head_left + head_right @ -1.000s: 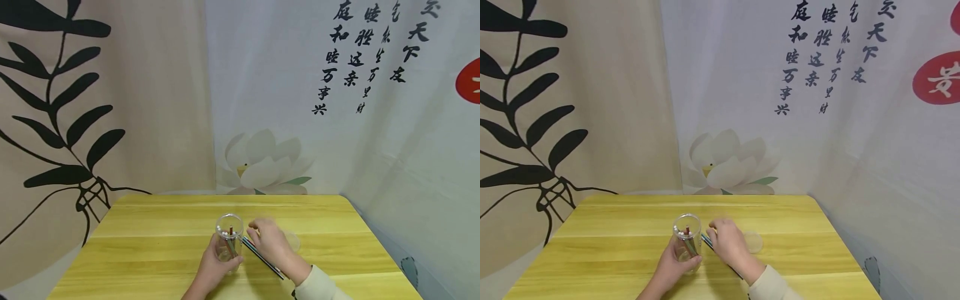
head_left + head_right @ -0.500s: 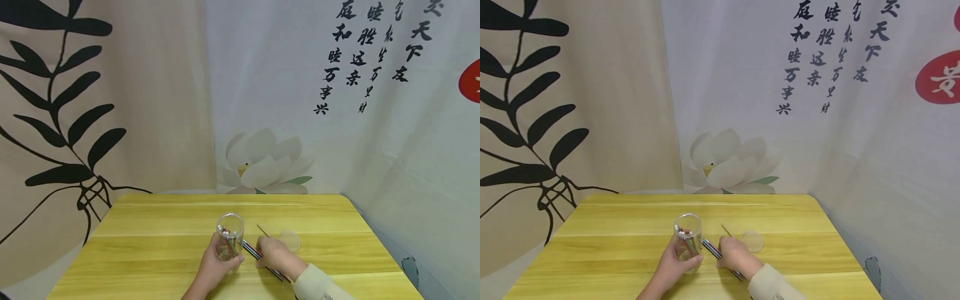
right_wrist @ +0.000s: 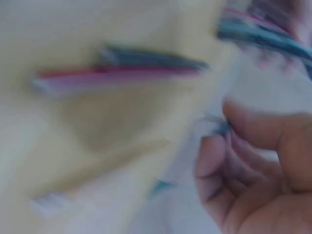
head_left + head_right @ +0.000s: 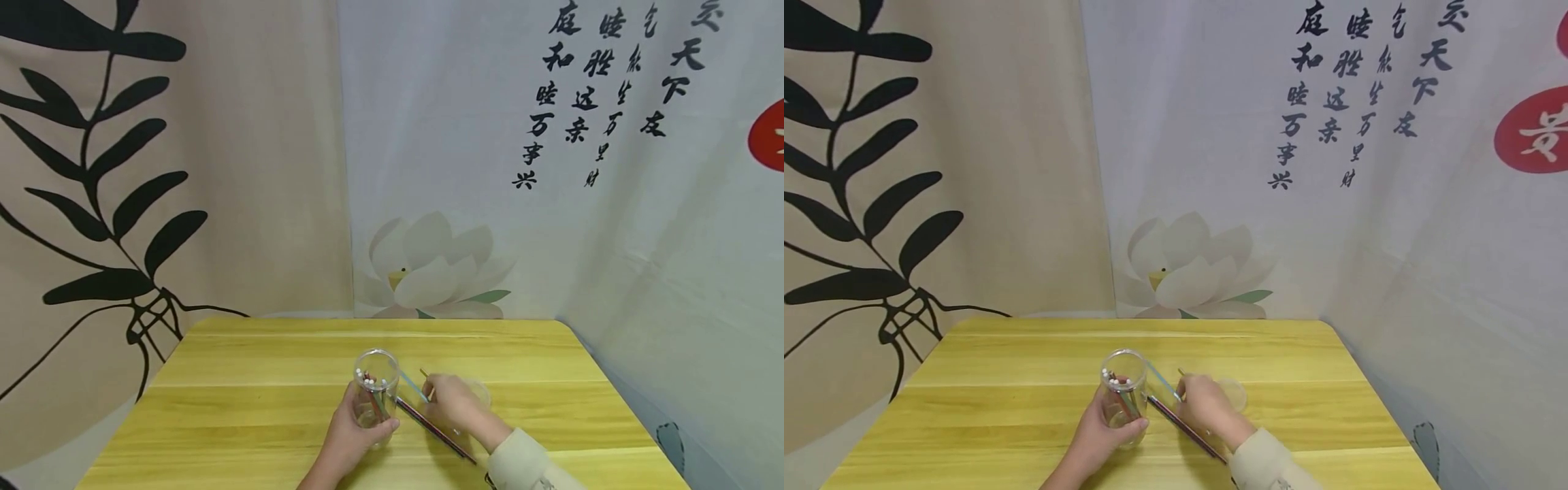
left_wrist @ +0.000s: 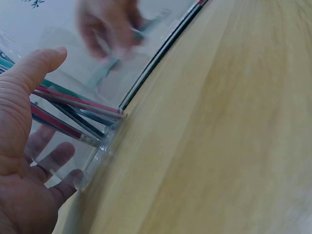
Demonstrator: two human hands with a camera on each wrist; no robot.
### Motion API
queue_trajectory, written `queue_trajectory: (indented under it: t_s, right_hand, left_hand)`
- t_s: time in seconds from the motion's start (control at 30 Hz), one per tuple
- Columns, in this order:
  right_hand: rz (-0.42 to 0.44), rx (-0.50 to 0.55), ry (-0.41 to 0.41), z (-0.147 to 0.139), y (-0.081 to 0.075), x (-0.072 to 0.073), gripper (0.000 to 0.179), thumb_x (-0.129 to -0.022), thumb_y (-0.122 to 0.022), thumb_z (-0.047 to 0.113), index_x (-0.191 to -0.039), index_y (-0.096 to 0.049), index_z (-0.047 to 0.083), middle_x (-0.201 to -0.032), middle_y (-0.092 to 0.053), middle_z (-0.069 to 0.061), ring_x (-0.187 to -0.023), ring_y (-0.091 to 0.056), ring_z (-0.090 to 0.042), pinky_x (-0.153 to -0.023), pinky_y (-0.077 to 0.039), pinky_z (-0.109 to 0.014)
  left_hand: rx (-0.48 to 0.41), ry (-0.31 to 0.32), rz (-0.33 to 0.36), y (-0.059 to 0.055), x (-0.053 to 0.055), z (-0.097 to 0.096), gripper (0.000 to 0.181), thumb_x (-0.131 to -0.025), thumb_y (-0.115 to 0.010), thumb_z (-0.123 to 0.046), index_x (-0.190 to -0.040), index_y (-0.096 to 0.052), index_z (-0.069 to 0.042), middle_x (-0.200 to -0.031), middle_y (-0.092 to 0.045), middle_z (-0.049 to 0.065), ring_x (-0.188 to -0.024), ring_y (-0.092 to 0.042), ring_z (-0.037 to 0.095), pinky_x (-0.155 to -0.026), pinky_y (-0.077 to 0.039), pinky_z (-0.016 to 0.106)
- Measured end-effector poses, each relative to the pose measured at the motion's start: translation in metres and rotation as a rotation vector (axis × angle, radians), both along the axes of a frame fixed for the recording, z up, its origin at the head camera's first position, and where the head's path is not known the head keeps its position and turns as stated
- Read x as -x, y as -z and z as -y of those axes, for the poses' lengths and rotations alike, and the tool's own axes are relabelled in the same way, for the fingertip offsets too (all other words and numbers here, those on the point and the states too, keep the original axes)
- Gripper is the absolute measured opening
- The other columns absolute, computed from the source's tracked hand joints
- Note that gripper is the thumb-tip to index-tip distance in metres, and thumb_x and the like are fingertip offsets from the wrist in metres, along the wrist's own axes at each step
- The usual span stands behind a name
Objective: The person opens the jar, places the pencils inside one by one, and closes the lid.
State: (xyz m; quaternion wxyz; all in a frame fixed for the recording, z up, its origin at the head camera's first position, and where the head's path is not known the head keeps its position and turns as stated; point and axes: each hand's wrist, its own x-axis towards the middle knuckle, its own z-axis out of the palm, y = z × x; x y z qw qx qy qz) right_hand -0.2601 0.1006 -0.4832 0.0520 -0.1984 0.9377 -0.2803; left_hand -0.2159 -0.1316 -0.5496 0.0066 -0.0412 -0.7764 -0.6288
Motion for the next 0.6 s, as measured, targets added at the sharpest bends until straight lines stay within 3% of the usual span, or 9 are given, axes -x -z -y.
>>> queue_trajectory:
  t_s: [0.13,0.2,0.3,0.43,0.6]
  right_hand:
    - [-0.26,0.156,0.075,0.004,-0.045,0.0,0.076,-0.096,-0.075,-0.003,-0.162,-0.038,0.009,-0.097,-0.073,-0.005,-0.064,-0.067,-0.012,-0.055,-0.055,-0.022]
    - [-0.414,0.255,0.071,0.009,-0.068,-0.002,0.091,-0.095,-0.076,-0.003,-0.169,-0.026,0.017,-0.104,-0.072,-0.007,-0.073,-0.072,-0.017,-0.061,-0.058,-0.024]
    - [-0.622,0.407,0.01,0.017,-0.092,-0.011,0.102,-0.092,-0.079,-0.004,-0.171,-0.018,0.014,-0.108,-0.072,-0.011,-0.084,-0.077,-0.021,-0.069,-0.063,-0.026]
    - [-0.772,0.546,-0.079,0.033,-0.101,-0.021,0.112,-0.088,-0.082,-0.006,-0.171,-0.006,0.003,-0.107,-0.072,-0.013,-0.079,-0.077,-0.019,-0.067,-0.062,-0.024]
    - [-0.782,0.584,-0.154,0.052,-0.086,-0.025,0.118,-0.087,-0.082,-0.007,-0.169,0.002,-0.002,-0.109,-0.072,-0.014,-0.08,-0.078,-0.021,-0.071,-0.064,-0.023]
  left_hand:
    - [0.0,0.003,-0.003,0.0,0.0,0.0,0.096,-0.083,-0.094,-0.031,-0.161,-0.038,-0.025,-0.135,-0.069,0.005,-0.142,-0.056,0.043,-0.114,-0.033,0.084]
    - [-0.004,0.003,-0.009,0.0,0.001,0.0,0.097,-0.083,-0.094,-0.031,-0.162,-0.038,-0.025,-0.135,-0.069,0.006,-0.142,-0.056,0.043,-0.115,-0.033,0.084]
    - [-0.012,0.009,-0.007,0.0,0.002,0.0,0.096,-0.083,-0.094,-0.03,-0.161,-0.038,-0.026,-0.136,-0.069,0.006,-0.14,-0.058,0.041,-0.116,-0.036,0.081]
    - [-0.031,0.021,0.013,0.0,0.002,0.0,0.095,-0.083,-0.094,-0.031,-0.16,-0.039,-0.029,-0.138,-0.067,0.005,-0.139,-0.058,0.038,-0.116,-0.038,0.079]
    - [-0.051,0.026,0.022,0.0,0.002,-0.001,0.095,-0.084,-0.094,-0.03,-0.161,-0.038,-0.03,-0.14,-0.066,0.006,-0.14,-0.057,0.036,-0.115,-0.038,0.079]
